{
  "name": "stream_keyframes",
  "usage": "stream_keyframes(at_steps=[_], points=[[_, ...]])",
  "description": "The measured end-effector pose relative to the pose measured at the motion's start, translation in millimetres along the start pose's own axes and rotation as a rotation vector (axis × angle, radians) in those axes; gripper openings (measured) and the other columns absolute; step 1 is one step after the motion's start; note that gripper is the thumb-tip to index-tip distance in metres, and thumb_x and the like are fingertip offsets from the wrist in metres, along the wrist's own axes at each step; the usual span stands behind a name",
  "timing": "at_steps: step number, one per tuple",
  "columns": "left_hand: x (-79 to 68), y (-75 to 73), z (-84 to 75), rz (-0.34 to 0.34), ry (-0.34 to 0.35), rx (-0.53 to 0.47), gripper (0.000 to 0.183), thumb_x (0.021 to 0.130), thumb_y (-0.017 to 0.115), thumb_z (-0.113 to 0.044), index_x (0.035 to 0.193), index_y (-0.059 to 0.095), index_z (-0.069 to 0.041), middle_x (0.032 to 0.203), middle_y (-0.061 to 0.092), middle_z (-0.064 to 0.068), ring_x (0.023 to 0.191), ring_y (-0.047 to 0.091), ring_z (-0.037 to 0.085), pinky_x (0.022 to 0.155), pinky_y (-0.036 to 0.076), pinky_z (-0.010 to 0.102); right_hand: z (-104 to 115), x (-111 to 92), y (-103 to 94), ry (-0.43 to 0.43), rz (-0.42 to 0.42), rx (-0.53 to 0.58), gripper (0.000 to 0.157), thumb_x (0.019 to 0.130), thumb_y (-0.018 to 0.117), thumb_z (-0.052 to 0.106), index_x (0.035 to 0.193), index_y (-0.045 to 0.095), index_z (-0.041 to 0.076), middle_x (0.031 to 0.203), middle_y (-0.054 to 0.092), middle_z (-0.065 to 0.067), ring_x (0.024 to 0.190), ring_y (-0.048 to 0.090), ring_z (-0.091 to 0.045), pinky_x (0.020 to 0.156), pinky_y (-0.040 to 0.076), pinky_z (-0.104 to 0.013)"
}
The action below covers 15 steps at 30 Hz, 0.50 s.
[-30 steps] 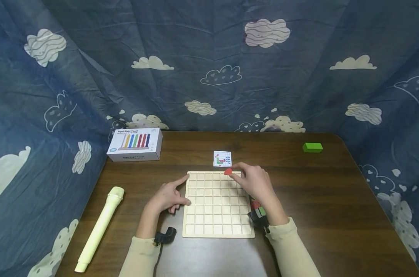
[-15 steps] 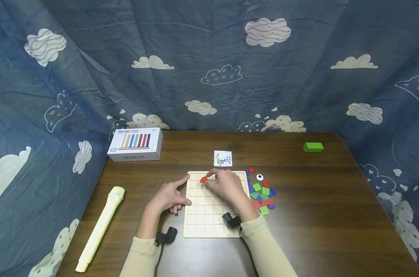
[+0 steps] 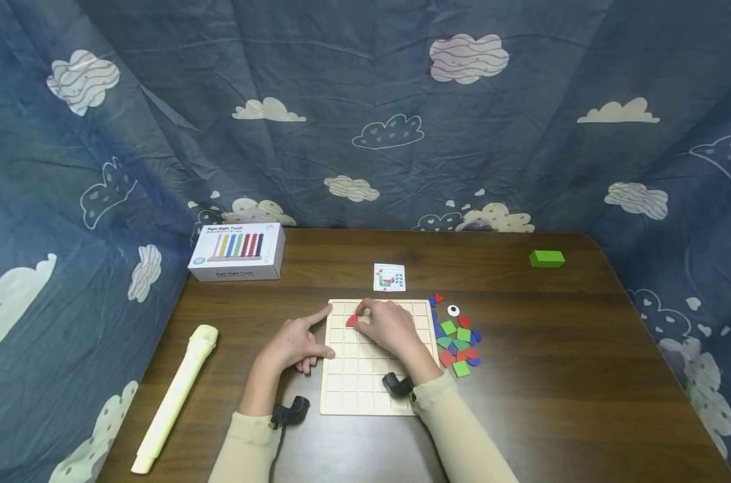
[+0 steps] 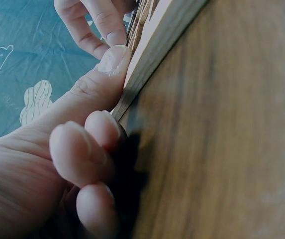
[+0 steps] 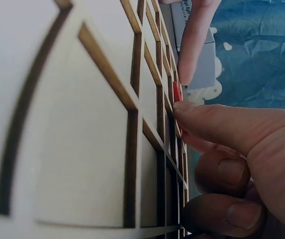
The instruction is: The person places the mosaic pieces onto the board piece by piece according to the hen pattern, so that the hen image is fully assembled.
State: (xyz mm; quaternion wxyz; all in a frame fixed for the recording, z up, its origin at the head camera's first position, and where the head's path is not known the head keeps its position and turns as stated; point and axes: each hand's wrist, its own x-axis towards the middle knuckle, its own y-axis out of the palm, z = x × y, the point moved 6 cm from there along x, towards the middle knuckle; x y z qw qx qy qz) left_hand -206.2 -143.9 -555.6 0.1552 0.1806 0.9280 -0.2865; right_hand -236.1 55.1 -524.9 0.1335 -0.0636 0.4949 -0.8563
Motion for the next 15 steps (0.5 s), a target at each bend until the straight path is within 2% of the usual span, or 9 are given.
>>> stream_keyframes(at_steps=[6,15], points=[[0.2,0.0,1.0,-0.003,0.015,-0.001,0.101,0.081,0.094,-0.024,0.165,0.039,-0.035,0.055,0.066,0.005,0.038,0.06,0.013,0.041,0.054,0.03,-0.6,-0.6,1.1,0.011,0.002,0.001,0.023,0.092,0.082,0.033,0.112,0.079,0.021,0.055,0.041,0.009,0.052,0.035,-0.01,0.05,0.03,-0.028],[-0.2,-0.2,0.3,0.001,0.014,-0.001,0.101,0.082,0.094,-0.024,0.165,0.038,-0.035,0.055,0.066,0.006,0.038,0.06,0.013,0.042,0.055,0.031,0.2,0.3,3.9,-0.001,-0.028,-0.018,0.019,0.093,0.08,0.027,0.111,0.08,0.02,0.055,0.042,0.008,0.052,0.034,-0.011,0.049,0.027,-0.028]])
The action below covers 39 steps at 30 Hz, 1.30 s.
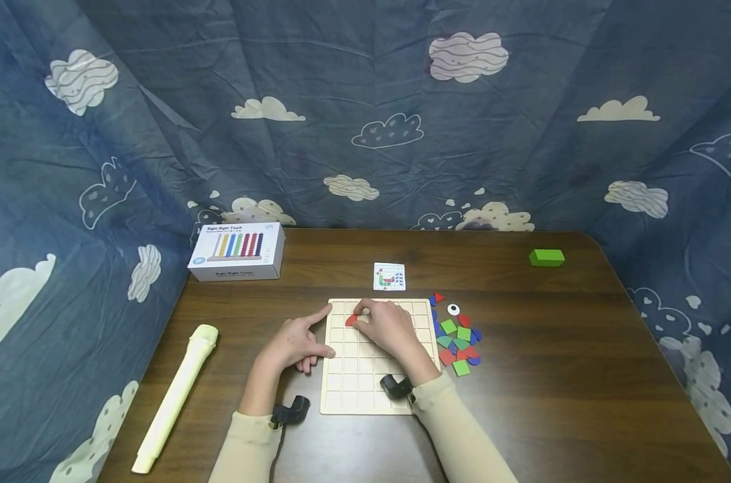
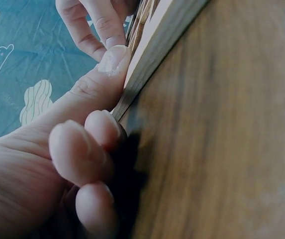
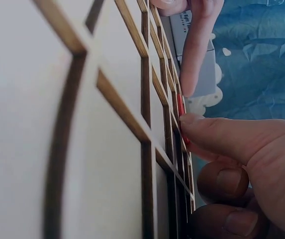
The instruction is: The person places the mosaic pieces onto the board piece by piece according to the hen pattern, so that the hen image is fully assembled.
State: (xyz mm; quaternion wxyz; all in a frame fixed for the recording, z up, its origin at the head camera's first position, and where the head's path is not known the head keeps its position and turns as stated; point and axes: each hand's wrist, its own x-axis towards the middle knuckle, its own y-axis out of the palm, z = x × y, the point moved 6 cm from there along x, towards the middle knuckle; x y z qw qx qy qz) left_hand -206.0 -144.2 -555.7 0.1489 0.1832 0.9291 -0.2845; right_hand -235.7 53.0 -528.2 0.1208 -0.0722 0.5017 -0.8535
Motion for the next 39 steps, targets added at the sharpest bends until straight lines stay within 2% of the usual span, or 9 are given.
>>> stream_keyframes(at_steps=[10,17,21,31,39], points=[[0.4,0.4,-1.4,-0.001,-0.015,0.016,0.101,0.082,0.094,-0.024,0.165,0.038,-0.036,0.055,0.066,0.006,0.038,0.06,0.013,0.041,0.053,0.029,-2.8,-2.0,-6.0,0.012,-0.011,0.052,0.023,0.095,0.079,0.03,0.116,0.079,0.021,0.053,0.039,0.009,0.05,0.032,-0.01,0.047,0.027,-0.027],[0.1,1.1,0.2,-0.002,-0.035,-0.005,0.101,0.082,0.094,-0.022,0.165,0.038,-0.038,0.056,0.065,0.007,0.038,0.059,0.014,0.041,0.053,0.029,-17.5,-7.8,-28.9,0.078,-0.042,0.144,0.023,0.096,0.079,0.034,0.118,0.078,0.025,0.056,0.046,0.006,0.049,0.04,-0.011,0.045,0.029,-0.026],[-0.1,0.9,0.6,-0.005,-0.034,-0.017,0.101,0.082,0.094,-0.02,0.165,0.038,-0.038,0.056,0.064,0.007,0.038,0.058,0.014,0.041,0.053,0.029,-29.4,-13.1,-47.3,0.109,-0.046,0.195,0.029,0.096,0.079,0.035,0.122,0.078,0.023,0.058,0.049,0.004,0.05,0.041,-0.013,0.047,0.029,-0.027],[-1.5,-0.1,-0.5,-0.011,-0.047,-0.002,0.102,0.081,0.094,-0.021,0.165,0.038,-0.038,0.056,0.065,0.007,0.038,0.059,0.014,0.041,0.053,0.029,-78.3,-32.6,-91.9,0.164,-0.146,0.247,0.03,0.099,0.076,0.032,0.126,0.075,0.018,0.067,0.051,0.001,0.055,0.042,-0.016,0.051,0.032,-0.028],[-0.7,0.9,-0.5,-0.011,-0.042,0.001,0.102,0.081,0.094,-0.021,0.165,0.038,-0.039,0.055,0.064,0.007,0.038,0.058,0.014,0.041,0.052,0.028,-130.0,-46.1,-108.2,0.279,-0.164,0.261,0.038,0.099,0.076,0.033,0.131,0.072,0.013,0.069,0.053,-0.004,0.06,0.048,-0.022,0.052,0.036,-0.031]])
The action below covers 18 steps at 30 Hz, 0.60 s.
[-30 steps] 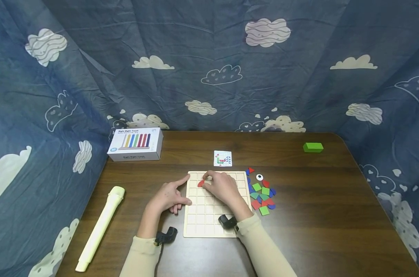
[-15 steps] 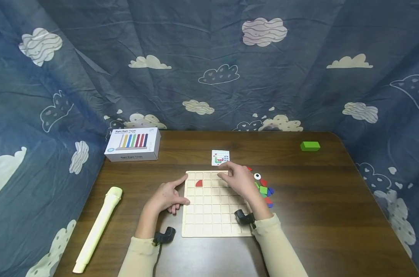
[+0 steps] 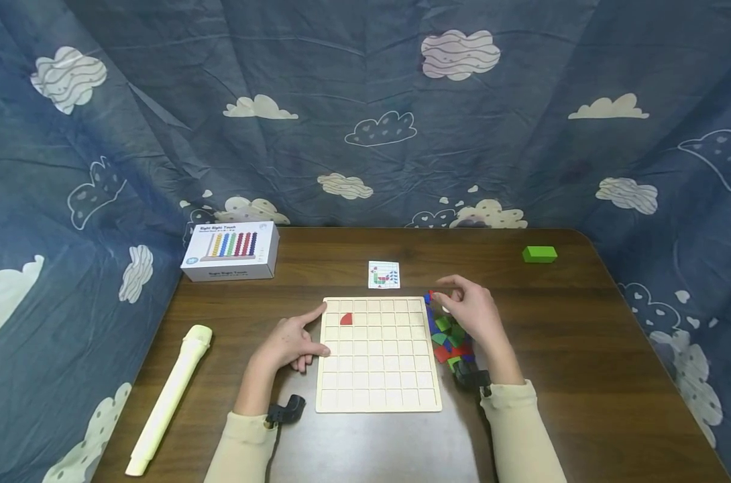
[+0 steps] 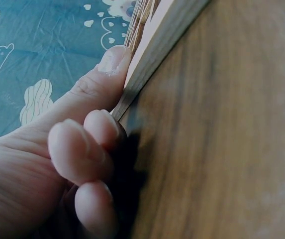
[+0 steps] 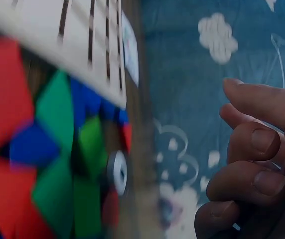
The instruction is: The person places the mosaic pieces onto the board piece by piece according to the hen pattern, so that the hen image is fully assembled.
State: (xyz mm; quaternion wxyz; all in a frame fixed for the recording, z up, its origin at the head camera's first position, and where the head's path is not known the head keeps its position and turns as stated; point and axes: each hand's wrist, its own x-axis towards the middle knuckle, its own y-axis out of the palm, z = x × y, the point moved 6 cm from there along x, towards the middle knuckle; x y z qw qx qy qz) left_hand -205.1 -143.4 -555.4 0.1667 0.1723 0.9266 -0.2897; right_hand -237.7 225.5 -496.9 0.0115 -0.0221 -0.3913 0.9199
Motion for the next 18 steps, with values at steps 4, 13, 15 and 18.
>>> stream_keyframes(at_steps=[4,13,15,18], points=[[-0.8,-0.3,-0.1,0.002,0.001,-0.003,0.102,0.081,0.094,-0.021,0.165,0.038,-0.037,0.056,0.064,0.006,0.038,0.058,0.015,0.04,0.051,0.027,-28.0,4.4,-6.5,0.075,0.016,-0.053,0.042,0.098,0.077,0.035,0.131,0.069,0.01,0.073,0.056,-0.007,0.064,0.05,-0.024,0.056,0.04,-0.03],[0.2,0.0,1.9,0.02,0.028,-0.03,0.102,0.081,0.094,-0.021,0.165,0.038,-0.035,0.056,0.064,0.006,0.038,0.059,0.014,0.04,0.051,0.027,-52.9,10.1,4.5,0.146,0.128,-0.188,0.052,0.093,0.079,0.047,0.123,0.069,0.006,0.087,0.068,-0.012,0.077,0.058,-0.025,0.066,0.044,-0.034],[0.9,0.2,2.4,0.027,0.04,-0.042,0.102,0.082,0.094,-0.021,0.166,0.037,-0.034,0.056,0.064,0.007,0.038,0.058,0.014,0.04,0.052,0.028,-54.3,10.7,7.7,0.148,0.124,-0.218,0.051,0.093,0.079,0.047,0.121,0.069,0.005,0.092,0.071,-0.013,0.08,0.06,-0.025,0.069,0.046,-0.036],[1.6,0.5,2.9,0.034,0.053,-0.056,0.102,0.082,0.093,-0.021,0.166,0.037,-0.033,0.056,0.064,0.007,0.037,0.058,0.014,0.04,0.053,0.029,-54.2,10.8,10.8,0.15,0.114,-0.239,0.047,0.094,0.08,0.042,0.12,0.071,0.005,0.095,0.073,-0.013,0.083,0.061,-0.026,0.072,0.047,-0.039]])
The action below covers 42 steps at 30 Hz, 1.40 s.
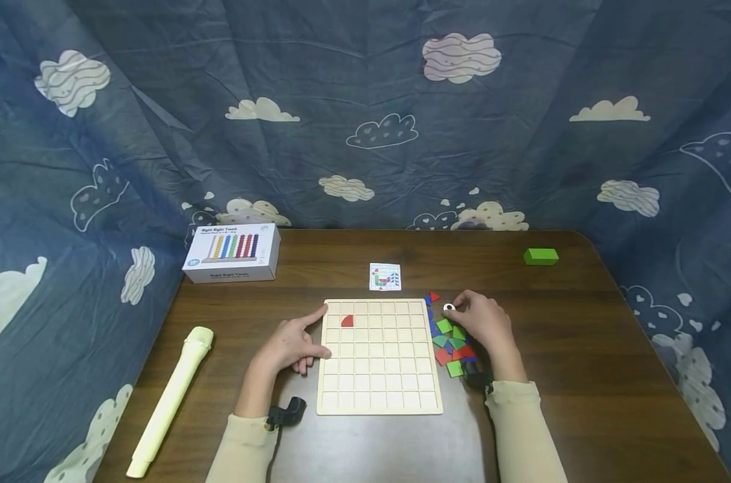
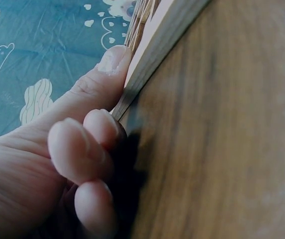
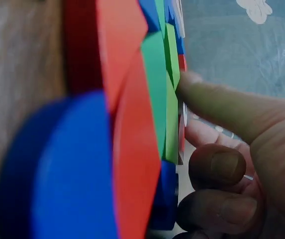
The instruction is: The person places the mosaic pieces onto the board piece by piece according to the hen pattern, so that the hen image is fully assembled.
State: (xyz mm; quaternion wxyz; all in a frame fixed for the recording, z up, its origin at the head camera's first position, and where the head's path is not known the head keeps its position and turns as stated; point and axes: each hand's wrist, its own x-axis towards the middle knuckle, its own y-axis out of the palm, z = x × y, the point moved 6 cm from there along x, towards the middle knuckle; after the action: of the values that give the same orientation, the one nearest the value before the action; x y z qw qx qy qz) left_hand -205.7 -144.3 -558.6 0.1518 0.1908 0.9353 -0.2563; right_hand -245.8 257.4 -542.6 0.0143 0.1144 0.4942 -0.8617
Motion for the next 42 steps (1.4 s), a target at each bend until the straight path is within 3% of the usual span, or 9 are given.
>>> stream_keyframes(at_steps=[5,10,18,24,33,42], points=[[-0.6,0.6,-0.2,-0.007,-0.01,0.002,0.101,0.082,0.093,-0.02,0.166,0.037,-0.034,0.056,0.064,0.007,0.037,0.058,0.014,0.041,0.054,0.03,2.4,-0.7,2.1,-0.011,0.007,0.028,0.04,0.097,0.078,0.034,0.129,0.072,0.011,0.085,0.067,-0.01,0.076,0.057,-0.025,0.068,0.043,-0.035],[-1.4,1.0,-0.6,-0.009,-0.027,0.001,0.102,0.082,0.093,-0.02,0.165,0.037,-0.035,0.057,0.064,0.007,0.038,0.058,0.014,0.041,0.053,0.029,3.4,-0.2,3.2,-0.027,0.006,0.04,0.049,0.096,0.079,0.034,0.138,0.068,0.012,0.084,0.064,-0.009,0.075,0.055,-0.024,0.066,0.04,-0.033],[-1.5,0.9,-1.8,-0.01,-0.019,0.007,0.101,0.082,0.093,-0.02,0.165,0.038,-0.035,0.056,0.064,0.007,0.038,0.058,0.014,0.04,0.052,0.028,2.4,0.8,3.5,-0.013,-0.018,0.044,0.039,0.096,0.079,0.033,0.126,0.072,0.01,0.084,0.064,-0.009,0.076,0.055,-0.024,0.066,0.039,-0.034],[-2.2,0.4,-1.4,-0.019,-0.032,0.012,0.102,0.081,0.094,-0.02,0.165,0.038,-0.035,0.056,0.064,0.007,0.038,0.058,0.014,0.04,0.052,0.029,10.9,-3.2,-2.7,-0.074,-0.049,0.036,0.037,0.097,0.078,0.033,0.126,0.073,0.011,0.077,0.059,-0.007,0.07,0.053,-0.023,0.061,0.039,-0.032],[-1.5,-0.4,-1.2,-0.018,-0.024,0.009,0.102,0.081,0.094,-0.021,0.165,0.038,-0.036,0.056,0.065,0.007,0.038,0.059,0.014,0.039,0.051,0.028,55.8,-26.7,-22.6,-0.165,-0.087,0.047,0.037,0.097,0.078,0.03,0.13,0.072,0.014,0.074,0.058,-0.005,0.066,0.052,-0.021,0.059,0.039,-0.032],[-0.6,0.8,-1.2,-0.01,-0.033,0.017,0.103,0.081,0.094,-0.021,0.165,0.038,-0.035,0.056,0.064,0.007,0.039,0.059,0.015,0.04,0.052,0.028,106.8,-48.8,-22.7,-0.328,-0.13,0.007,0.03,0.093,0.083,0.026,0.12,0.077,0.014,0.066,0.051,0.001,0.057,0.044,-0.014,0.053,0.031,-0.028]])
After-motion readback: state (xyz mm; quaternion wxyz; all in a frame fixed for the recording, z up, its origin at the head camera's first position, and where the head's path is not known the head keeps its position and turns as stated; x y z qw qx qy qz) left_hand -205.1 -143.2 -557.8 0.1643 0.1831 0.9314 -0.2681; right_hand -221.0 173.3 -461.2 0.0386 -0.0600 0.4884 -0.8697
